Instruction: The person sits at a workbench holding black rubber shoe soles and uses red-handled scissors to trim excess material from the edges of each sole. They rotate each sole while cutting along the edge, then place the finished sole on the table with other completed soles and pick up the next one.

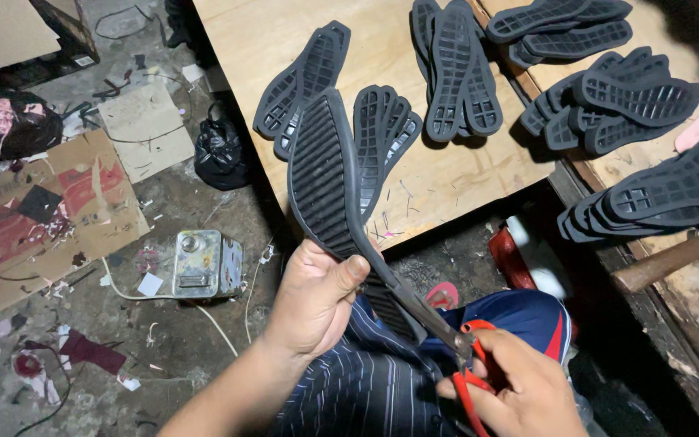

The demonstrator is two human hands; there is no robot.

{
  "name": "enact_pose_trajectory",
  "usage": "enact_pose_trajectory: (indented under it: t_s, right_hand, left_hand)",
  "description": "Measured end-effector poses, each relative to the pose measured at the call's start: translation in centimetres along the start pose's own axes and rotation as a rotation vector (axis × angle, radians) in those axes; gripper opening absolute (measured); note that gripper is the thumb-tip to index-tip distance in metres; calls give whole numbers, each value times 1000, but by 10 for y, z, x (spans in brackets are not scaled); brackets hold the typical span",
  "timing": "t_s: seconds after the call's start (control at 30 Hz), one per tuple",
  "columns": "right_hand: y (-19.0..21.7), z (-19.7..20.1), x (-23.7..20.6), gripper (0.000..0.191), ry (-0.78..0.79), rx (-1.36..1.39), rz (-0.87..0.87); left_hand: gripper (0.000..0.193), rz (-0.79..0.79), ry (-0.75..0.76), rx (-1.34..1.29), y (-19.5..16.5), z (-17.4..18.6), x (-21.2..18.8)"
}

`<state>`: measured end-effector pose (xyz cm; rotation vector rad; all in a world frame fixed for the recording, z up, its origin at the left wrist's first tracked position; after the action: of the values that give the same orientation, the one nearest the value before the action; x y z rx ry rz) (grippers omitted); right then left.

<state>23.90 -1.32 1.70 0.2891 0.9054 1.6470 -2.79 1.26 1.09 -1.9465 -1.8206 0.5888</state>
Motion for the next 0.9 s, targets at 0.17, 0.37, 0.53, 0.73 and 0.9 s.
enact_pose_trajectory:
  t_s: [0.17,0.37,0.53,0.73,0.9]
  right_hand:
    - [14,8,2,62,-164,-155,233]
    - [18,10,3,61,-198,-187,231]
    - [16,11,3,61,-195,-186,307]
    - [14,11,4,61,-181,-201,258]
    - [16,10,4,59,-199,-188,293]
  left_hand:
    - [18,51,-22,-13,9,10,-2]
    - [18,46,-29,9,12,13,-3]
    - [17,43,-33,23,11,11,-2]
    - [18,30,-28,6,12,9,-1]
    - [18,39,-15,2,12,11,0]
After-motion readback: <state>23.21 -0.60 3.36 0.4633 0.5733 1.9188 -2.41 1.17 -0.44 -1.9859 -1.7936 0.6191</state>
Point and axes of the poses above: each hand's wrist, its own x-axis towards the middle knuckle, its own z-axis out of the back of the hand, y = z × x, the point moved 1 cm from there along x, towards the middle knuckle, and after that the axes turned 7 degrees about z, right-handed, at the moved point
